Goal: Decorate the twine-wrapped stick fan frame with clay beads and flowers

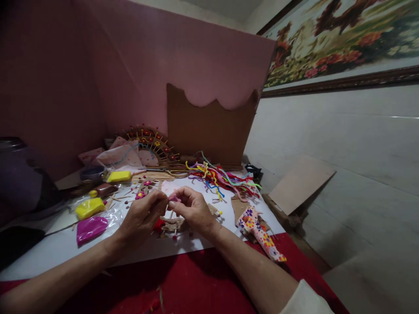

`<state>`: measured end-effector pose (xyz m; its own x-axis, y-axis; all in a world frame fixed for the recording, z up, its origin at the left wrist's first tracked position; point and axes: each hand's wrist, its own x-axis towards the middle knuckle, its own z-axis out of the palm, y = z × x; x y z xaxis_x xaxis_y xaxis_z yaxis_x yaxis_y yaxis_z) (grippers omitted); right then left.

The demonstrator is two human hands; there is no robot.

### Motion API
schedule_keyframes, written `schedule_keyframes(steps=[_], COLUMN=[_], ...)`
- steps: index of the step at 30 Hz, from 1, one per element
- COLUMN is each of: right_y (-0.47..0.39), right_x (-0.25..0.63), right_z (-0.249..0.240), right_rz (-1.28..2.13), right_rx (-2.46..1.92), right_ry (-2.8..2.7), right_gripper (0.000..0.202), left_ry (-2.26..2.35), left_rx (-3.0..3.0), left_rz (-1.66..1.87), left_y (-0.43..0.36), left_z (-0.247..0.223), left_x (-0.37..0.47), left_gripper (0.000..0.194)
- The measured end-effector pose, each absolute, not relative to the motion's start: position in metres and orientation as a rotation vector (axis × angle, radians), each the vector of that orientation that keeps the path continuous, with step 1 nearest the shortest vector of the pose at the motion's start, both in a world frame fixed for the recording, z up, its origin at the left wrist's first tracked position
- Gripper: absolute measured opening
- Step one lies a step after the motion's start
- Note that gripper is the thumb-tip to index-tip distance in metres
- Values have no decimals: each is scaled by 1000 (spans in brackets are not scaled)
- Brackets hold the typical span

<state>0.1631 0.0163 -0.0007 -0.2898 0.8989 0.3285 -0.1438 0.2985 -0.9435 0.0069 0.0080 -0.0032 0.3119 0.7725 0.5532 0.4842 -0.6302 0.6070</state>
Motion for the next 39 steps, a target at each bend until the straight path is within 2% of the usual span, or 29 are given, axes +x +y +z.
schedule_keyframes(steps=[12, 22, 34, 39], right_y=[13, 8, 11, 11], right_x=[159, 158, 157, 155], right_z=[-14, -15, -16, -16], right_rz=[947, 693, 793, 952], right_rx=[-844, -1019, -990, -937], right_ry=[-1555, -1637, -1593, -1479], right_gripper=[13, 10, 9, 9], left_ry=[1311, 1149, 962, 874], left_rx=[2332, 2082, 1160, 1021], left_rz=[1123, 1164, 985, 929], left_y=[7, 7, 2, 4], left_z=[-5, -3, 7, 5], left_x=[9, 14, 20, 20], left_gripper=[17, 21, 25, 29])
